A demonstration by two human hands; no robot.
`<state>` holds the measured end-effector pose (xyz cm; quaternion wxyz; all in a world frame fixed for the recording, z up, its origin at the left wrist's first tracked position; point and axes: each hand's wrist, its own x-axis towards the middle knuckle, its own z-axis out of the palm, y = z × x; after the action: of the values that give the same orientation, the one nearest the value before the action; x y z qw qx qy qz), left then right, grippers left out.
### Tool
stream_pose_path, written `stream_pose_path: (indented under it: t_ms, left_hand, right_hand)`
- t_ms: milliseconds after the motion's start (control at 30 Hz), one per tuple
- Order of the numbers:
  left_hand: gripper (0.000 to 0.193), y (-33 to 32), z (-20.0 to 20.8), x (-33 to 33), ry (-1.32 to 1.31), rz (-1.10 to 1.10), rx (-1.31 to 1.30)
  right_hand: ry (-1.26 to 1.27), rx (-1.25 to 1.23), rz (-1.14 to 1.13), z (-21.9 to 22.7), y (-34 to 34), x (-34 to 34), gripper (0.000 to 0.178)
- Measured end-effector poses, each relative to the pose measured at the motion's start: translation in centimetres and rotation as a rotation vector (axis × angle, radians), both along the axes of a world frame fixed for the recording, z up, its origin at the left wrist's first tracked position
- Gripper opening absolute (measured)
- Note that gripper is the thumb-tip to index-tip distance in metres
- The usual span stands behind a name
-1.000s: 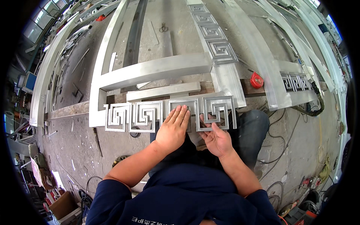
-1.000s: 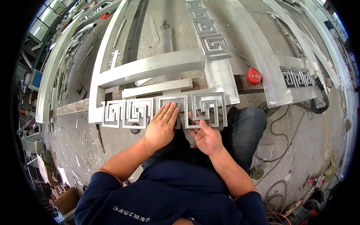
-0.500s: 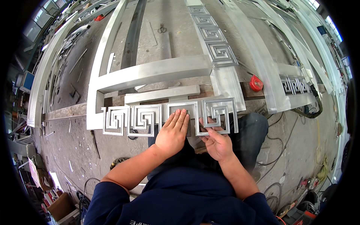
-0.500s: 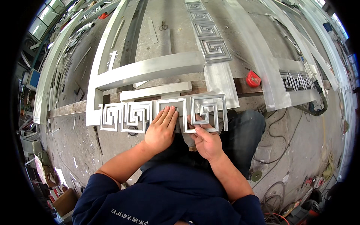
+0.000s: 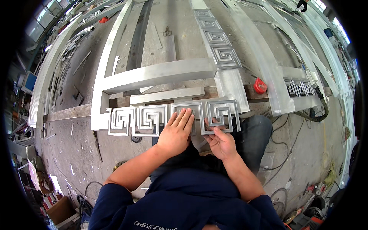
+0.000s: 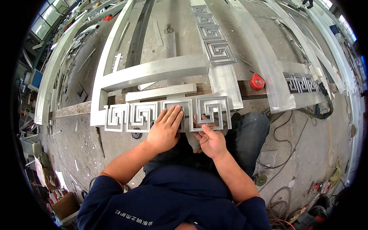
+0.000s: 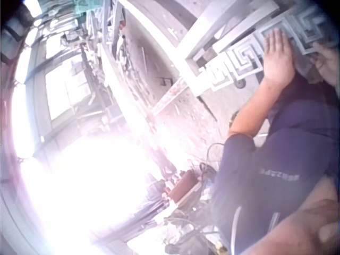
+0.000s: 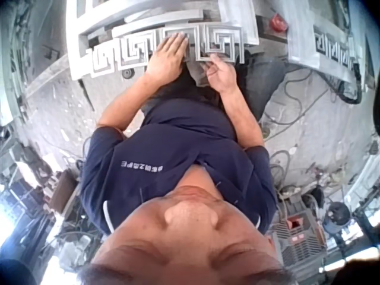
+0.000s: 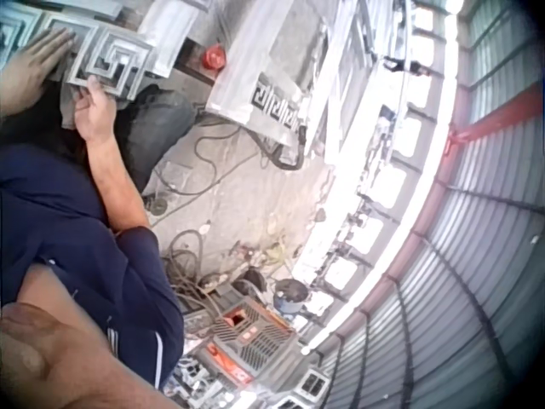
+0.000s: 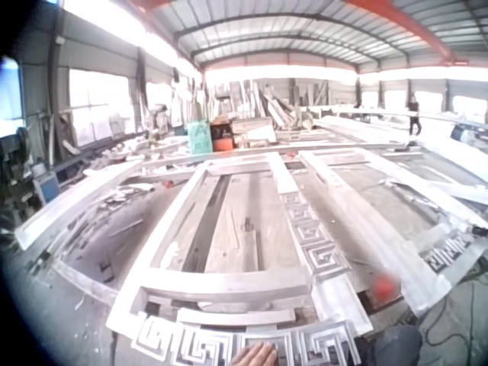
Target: The person assembles a metal frame by placing decorative Greek key inserts into slots, grinding edges with an angle grinder, and welding the components together. The person uses a hammer to adjust alignment and a welding torch to secure the pieces.
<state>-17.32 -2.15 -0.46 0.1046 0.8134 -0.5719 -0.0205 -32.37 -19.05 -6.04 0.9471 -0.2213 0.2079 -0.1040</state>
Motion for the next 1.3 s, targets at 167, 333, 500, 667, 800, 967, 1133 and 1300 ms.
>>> stream_pose_path:
  t_ms: [167,333,500,667,800,967,1133,1300]
  left_hand:
    - [0.094,2.8,2.1,0.5,0.039,0.154,0.042]
    - [0.057,7.0,0.7,2.8,-0.182,0.209,-0.020]
    - [0.025,6.6,5.7,4.5,-0.209,0.201,-0.115]
    - [0.014,5.1,12.1,5.9,-0.123,0.198,0.195]
    - [0.020,3.4,13.1,7.3,0.003,0.203,0.293]
    - [0.023,3.3,10.9,8.6,0.114,0.200,0.327]
    - [0.024,2.9,10.8,8.2,0.165,0.217,0.271]
    - [0.026,1.7,10.9,8.4,0.187,0.114,0.188]
  right_hand:
    - [0.025,-0.012,0.000,-0.5,0.0,-0.4,0.041]
    - [-0.090,-0.209,-0.013,0.9,-0.1,-0.8,0.042]
    - [-0.260,-0.622,0.103,5.4,-0.8,-0.1,0.052]
    - [-0.099,-0.698,0.089,5.8,-1.3,0.4,0.040]
    - [-0.061,-0.757,0.081,4.9,-0.6,-0.1,0.034]
    - [-0.008,-1.008,0.059,5.5,-0.1,0.1,0.040]
    - [0.004,-1.312,0.071,6.2,0.4,1.9,0.048]
    - [-0.020,-1.471,0.064,5.5,1.7,3.8,0.063]
